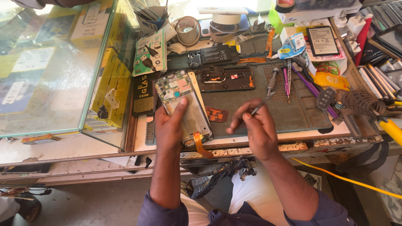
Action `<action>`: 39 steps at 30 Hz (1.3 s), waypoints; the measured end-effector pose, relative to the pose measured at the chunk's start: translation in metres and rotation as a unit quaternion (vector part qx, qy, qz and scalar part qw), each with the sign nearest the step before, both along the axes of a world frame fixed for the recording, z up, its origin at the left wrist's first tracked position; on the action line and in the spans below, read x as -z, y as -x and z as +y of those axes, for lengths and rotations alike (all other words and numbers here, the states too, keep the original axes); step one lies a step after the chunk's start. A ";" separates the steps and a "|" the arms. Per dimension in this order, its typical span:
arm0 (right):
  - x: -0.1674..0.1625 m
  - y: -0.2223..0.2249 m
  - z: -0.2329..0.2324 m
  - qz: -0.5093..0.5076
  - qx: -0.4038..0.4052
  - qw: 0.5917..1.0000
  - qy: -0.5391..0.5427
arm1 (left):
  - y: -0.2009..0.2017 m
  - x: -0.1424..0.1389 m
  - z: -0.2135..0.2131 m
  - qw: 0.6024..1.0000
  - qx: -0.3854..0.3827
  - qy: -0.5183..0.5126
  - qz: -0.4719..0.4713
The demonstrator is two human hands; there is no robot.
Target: The person disassembles a smartphone, removes the back cover, and detaches internal components using a metal spudger and tweezers. They then clean the back cover with a brush and wipe it with a cloth.
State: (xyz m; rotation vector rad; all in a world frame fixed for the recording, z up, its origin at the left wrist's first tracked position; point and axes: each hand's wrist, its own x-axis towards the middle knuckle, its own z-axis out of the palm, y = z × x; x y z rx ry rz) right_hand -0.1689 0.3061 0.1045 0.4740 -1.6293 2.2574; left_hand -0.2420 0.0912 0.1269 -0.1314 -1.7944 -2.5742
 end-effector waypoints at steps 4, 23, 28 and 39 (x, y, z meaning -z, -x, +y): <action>-0.002 -0.003 0.001 -0.103 -0.003 0.995 0.006 | -0.015 0.009 -0.012 0.997 0.020 -0.052 0.047; -0.019 -0.076 -0.053 -0.032 0.022 0.997 -0.063 | -0.109 0.007 -0.033 0.952 0.158 -0.053 0.256; -0.019 -0.082 -0.053 0.002 0.120 0.986 -0.114 | -0.128 0.018 -0.031 0.964 0.127 -0.047 0.228; -0.003 -0.092 -0.047 -0.008 0.177 0.977 -0.119 | -0.138 0.043 -0.008 0.962 0.089 -0.161 0.200</action>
